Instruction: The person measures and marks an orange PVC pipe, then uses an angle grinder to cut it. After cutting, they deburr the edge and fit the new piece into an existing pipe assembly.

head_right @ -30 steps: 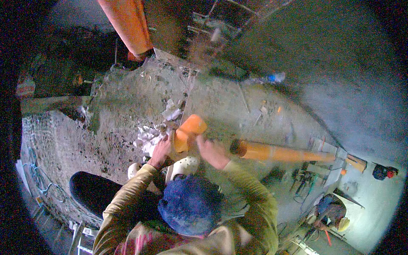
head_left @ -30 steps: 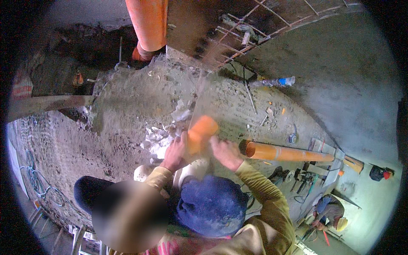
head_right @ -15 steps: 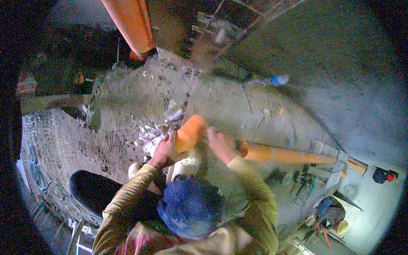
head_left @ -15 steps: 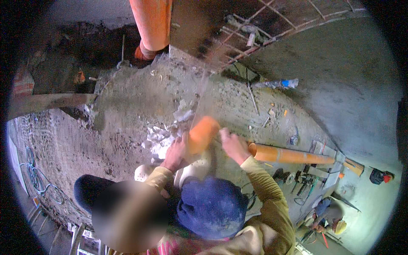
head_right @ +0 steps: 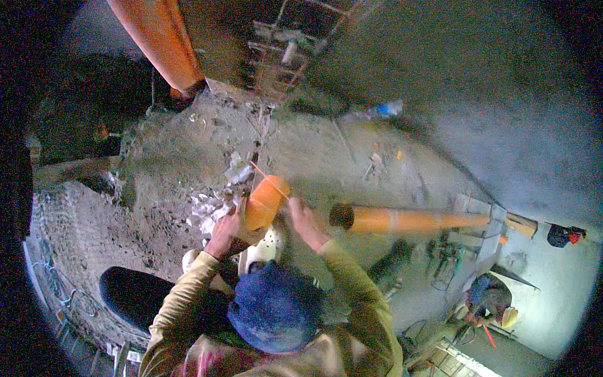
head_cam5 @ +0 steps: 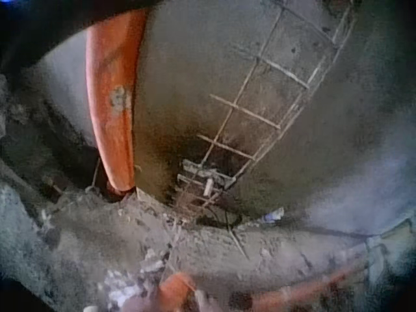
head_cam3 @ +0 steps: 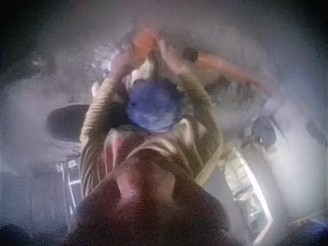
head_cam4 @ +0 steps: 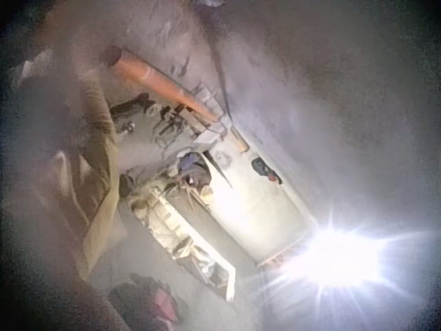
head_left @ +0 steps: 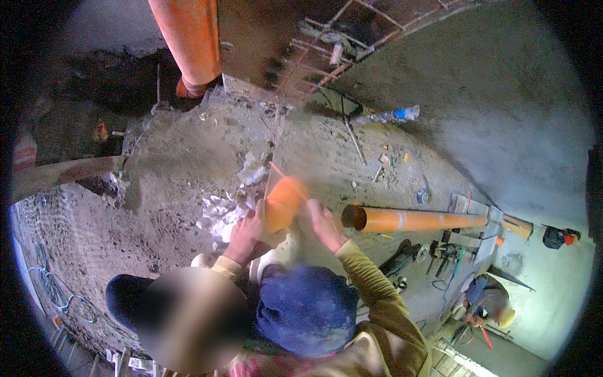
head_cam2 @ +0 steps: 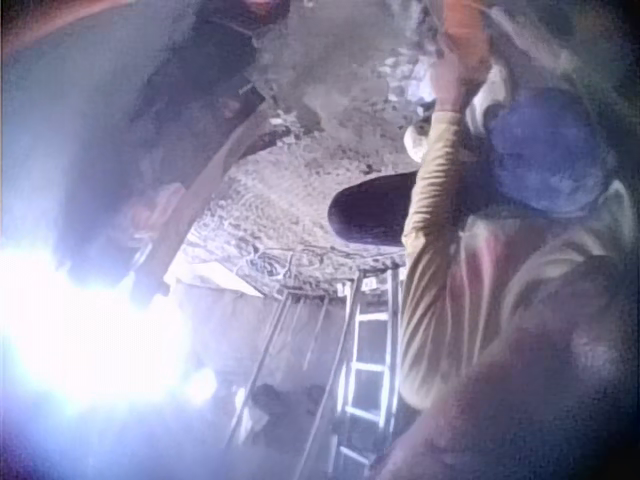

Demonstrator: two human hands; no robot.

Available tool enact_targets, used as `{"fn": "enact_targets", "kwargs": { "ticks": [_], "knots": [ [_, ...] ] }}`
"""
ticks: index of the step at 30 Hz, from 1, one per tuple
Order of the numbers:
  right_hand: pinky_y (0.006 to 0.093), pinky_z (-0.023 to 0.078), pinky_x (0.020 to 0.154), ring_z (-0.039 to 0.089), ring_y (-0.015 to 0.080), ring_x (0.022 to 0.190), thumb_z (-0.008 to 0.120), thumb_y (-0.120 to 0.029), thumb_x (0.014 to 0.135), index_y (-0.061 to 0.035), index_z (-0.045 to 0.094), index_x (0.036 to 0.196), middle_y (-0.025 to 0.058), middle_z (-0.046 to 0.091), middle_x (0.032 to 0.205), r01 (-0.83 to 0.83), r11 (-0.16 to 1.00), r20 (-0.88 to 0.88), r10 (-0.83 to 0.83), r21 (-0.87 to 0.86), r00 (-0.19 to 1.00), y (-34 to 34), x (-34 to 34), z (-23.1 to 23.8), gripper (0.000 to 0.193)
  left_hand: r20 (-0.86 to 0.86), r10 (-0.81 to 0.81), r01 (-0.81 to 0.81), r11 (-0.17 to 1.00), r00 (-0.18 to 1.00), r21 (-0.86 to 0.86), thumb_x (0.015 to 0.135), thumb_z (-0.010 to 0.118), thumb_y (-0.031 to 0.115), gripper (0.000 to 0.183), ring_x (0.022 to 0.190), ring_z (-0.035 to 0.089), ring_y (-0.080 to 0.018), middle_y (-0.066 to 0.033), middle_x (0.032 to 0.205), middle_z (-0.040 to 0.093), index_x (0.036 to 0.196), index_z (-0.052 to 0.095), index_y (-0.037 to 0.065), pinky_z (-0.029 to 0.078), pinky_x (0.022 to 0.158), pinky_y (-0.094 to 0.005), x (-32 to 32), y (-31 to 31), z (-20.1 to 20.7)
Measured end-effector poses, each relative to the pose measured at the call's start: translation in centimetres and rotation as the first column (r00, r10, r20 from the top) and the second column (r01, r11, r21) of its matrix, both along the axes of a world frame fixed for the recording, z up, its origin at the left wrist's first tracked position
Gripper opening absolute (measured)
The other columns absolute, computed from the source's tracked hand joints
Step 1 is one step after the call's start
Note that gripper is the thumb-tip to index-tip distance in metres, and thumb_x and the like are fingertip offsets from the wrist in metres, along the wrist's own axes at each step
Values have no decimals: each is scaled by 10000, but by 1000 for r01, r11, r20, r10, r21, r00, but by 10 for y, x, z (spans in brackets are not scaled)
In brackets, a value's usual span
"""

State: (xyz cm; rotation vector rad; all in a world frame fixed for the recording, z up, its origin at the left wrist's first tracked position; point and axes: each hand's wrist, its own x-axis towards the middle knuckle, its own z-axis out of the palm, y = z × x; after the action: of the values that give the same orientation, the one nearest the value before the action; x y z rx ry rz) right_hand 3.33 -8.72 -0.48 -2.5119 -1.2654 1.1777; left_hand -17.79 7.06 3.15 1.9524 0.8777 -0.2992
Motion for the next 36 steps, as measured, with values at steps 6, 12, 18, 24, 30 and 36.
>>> {"fn": "enact_targets", "kwargs": {
  "ticks": [6,12,18,24,30,36],
  "knots": [
    [513,550,785,679,432,928,556,-202,975,-84,609,1140,253,677,1068,-90,982,247,47,167,968,-29,1,-32,210,-107,-68,67,998,992,-13,784,737,580,977,988,692,-456,-302,1118,661,1437,333,-25,576,788,-517,8,1,17],
    [471,560,680,708,360,852,614,-150,918,-103,658,1124,209,701,980,-484,811,597,219,329,772,11,-15,31,216,181,-129,94,978,975,187,821,718,579,1028,1079,665,-441,-294,1210,636,1463,291,-100,577,787,-502,-24,-13,-30],
    [445,555,646,708,346,791,619,-197,939,-68,665,1022,179,708,923,-234,916,482,52,326,874,16,-9,26,161,-15,-68,70,994,998,89,845,704,570,973,992,688,-453,-341,1309,563,1461,299,-66,598,777,-509,-16,-7,5],
    [491,535,589,707,317,682,617,-186,932,-138,634,1147,124,699,784,-270,962,596,194,40,779,-2,30,-8,221,-3,-54,54,995,999,78,818,717,596,986,882,704,-473,-360,1306,530,1453,302,-33,601,706,-514,7,-7,-18],
    [441,515,609,689,368,790,525,-123,1003,-78,595,1048,208,686,902,-187,954,378,87,236,922,-5,12,-2,94,27,-5,3,997,1000,77,709,785,609,1005,852,717,-460,-309,1102,624,1396,388,-8,597,700,-516,2,-7,-8],
    [453,570,658,703,331,786,540,-148,956,-105,607,1100,142,695,911,-443,876,512,297,190,806,24,-27,54,165,47,-26,21,994,999,111,731,789,619,1046,806,722,-454,-282,926,715,1423,331,-17,603,679,-516,-19,-10,-26]
  ]
}}
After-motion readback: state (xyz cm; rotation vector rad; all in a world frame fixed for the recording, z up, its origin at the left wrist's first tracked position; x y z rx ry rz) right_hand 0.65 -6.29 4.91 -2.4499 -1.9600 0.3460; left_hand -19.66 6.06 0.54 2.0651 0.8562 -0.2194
